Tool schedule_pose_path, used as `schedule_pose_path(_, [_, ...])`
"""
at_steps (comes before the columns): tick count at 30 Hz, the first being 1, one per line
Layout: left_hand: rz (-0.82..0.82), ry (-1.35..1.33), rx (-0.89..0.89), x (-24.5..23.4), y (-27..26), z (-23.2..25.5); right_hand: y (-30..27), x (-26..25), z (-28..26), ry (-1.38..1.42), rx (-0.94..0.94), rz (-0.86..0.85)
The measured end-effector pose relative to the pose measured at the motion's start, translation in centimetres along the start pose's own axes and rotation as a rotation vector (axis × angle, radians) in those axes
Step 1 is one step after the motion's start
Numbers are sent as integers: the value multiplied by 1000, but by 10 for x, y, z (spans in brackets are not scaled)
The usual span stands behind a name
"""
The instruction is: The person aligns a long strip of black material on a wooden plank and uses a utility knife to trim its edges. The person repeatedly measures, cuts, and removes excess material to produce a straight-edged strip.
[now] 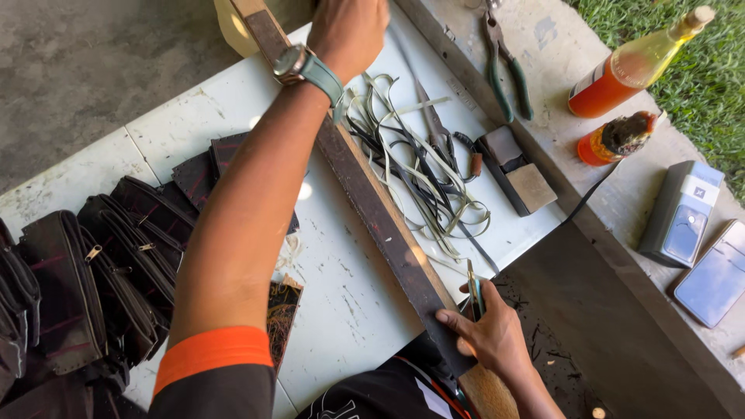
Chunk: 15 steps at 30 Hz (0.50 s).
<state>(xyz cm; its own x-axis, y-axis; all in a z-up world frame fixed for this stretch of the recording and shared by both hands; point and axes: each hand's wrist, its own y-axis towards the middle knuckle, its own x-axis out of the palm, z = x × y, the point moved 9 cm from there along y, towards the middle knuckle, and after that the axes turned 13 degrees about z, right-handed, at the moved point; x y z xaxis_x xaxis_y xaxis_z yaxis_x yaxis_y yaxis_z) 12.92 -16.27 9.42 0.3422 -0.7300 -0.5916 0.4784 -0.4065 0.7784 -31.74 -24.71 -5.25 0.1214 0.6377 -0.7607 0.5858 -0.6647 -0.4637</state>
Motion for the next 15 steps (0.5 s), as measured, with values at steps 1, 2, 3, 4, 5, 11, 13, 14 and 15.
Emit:
schedule_pose_path(1, [-89,-30,-45,16,-15,-14,-2,-4,-1,12,-32,35])
schedule_pose_path(2, [-194,13,-90,32,-29,-25,-5,-8,0,24,-64,70])
schedule_pose_path(3, [-300,57,-134,46,-43,-33,-8,-12,0,38,-94,105])
schedule_pose_path(4, [-406,100,-177,57,-54,-40,-13,-12,0,-63,-146,102])
schedule_pose_path(5, [-430,107,-194,60,-59,-43,-18,-11,0,-163,-195,100])
schedule_pose_path(11, [-513,69,-438,50,-62,-48,-48,-3,-25,-206,-454,97])
schedule_pose_path(13, [-458,16,-408,44,-52,-43,-48,-3,-25,-219,-405,100])
schedule_pose_path(14, [-481,3,-407,43,-52,-44,-48,-3,-27,-220,-396,107])
schedule_pose_path(15, [-508,-12,-405,45,-53,-45,-49,-5,-27,-221,-383,114])
